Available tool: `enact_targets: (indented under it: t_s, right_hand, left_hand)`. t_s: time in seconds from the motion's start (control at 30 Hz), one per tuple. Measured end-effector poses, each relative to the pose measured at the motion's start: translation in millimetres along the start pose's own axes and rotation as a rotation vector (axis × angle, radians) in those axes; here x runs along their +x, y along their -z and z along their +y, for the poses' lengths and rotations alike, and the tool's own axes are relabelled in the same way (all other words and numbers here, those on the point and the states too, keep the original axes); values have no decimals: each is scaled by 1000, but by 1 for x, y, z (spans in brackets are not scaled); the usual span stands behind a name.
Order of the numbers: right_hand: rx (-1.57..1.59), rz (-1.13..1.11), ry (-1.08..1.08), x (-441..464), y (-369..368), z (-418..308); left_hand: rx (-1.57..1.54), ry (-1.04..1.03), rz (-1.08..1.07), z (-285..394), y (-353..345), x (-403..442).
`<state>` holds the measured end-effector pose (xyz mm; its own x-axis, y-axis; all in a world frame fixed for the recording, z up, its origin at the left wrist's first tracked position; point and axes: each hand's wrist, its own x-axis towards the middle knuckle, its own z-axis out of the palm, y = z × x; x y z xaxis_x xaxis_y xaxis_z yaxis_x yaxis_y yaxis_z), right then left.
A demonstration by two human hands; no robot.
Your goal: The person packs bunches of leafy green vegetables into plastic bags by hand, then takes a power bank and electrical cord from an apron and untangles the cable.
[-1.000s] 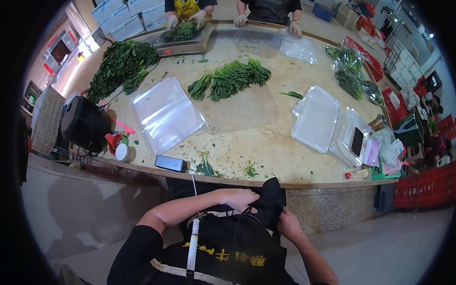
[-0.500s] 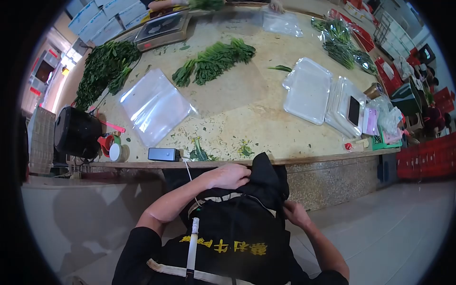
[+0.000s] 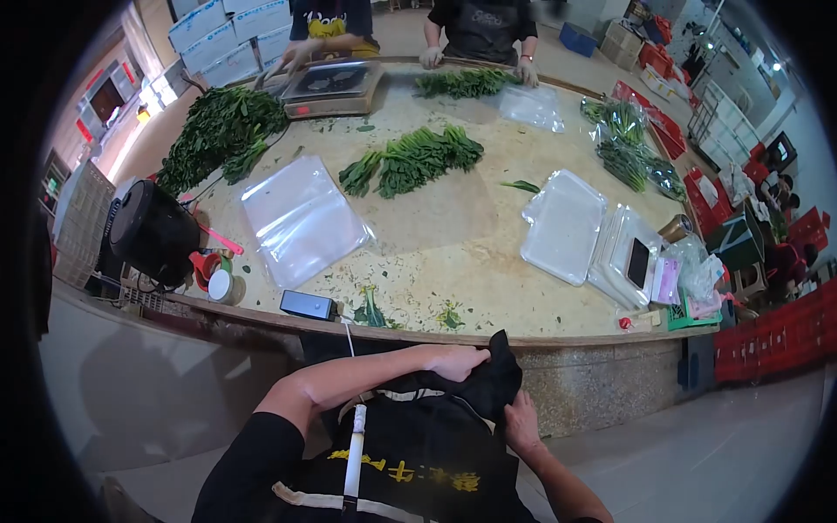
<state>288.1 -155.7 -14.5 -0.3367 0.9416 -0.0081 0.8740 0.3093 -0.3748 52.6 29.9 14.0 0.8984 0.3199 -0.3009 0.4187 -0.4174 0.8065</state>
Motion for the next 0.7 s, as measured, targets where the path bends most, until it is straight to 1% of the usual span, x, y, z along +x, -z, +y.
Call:
enact_targets:
  t_s: [0.03, 0.1, 0.13, 0.17, 0.2, 0.23, 0.3, 0.33, 0.37, 0.4, 0.43, 0.47, 0.5, 0.53, 0.57, 0.6, 0.63, 0.67, 0.7]
  right_hand:
    - [-1, 4, 8, 2, -3, 0]
    - [-263, -78, 4, 0, -12, 4]
    - [-264, -80, 24, -3, -20, 8]
    - [-364, -135, -4, -6, -28, 11]
    - [-463, -189, -30, -7, -34, 14]
    - [-458, -193, -7, -10, -32, 13]
    - [-510, -135, -47, -15, -24, 11]
    - [-435, -194, -143, -17, -25, 13]
    - [-431, -190, -124, -23, -30, 16]
    - [-452, -129, -97, -28, -34, 19]
    - [-470, -68, -66, -27, -38, 23]
    - [-462, -62, -36, -26, -41, 28]
    - [-328, -58, -134, -23, -41, 31]
    - [-195, -60, -233, -17, -38, 30]
    - [-141, 89, -168, -13, -36, 27]
    - [-137, 89, -148, -8, -35, 25]
    - [4, 72, -157, -7, -33, 25]
    - [144, 56, -174, -6, -31, 25]
    - [144, 58, -178, -6, -31, 25]
  left_hand:
    - [-8, 4, 1, 0, 0, 2]
    - [-23, 12, 19, -4, -8, 12]
    - [-30, -21, 9, -9, -12, 17]
    - [-38, -48, 4, -16, -14, 21]
    - [-10, -8, -17, -7, -7, 18]
    - [-18, 9, -2, -10, -9, 23]
    - [38, -38, -16, -15, -16, 32]
    - [62, -32, -26, -15, -17, 31]
    - [85, -28, -35, -13, -19, 32]
    - [72, -79, 13, -26, -29, 41]
    - [31, -61, -38, -16, -19, 34]
    - [-14, -41, -88, -6, -10, 27]
    - [47, -109, -26, -19, -22, 35]
    - [0, -88, -83, -18, -17, 35]
    - [-48, -70, -141, -17, -13, 34]
    - [-30, -45, -118, -17, -12, 36]
    - [-33, -38, -107, -21, -16, 37]
    - [-99, -85, -100, -24, -18, 38]
    - [-161, -137, -101, -31, -21, 41]
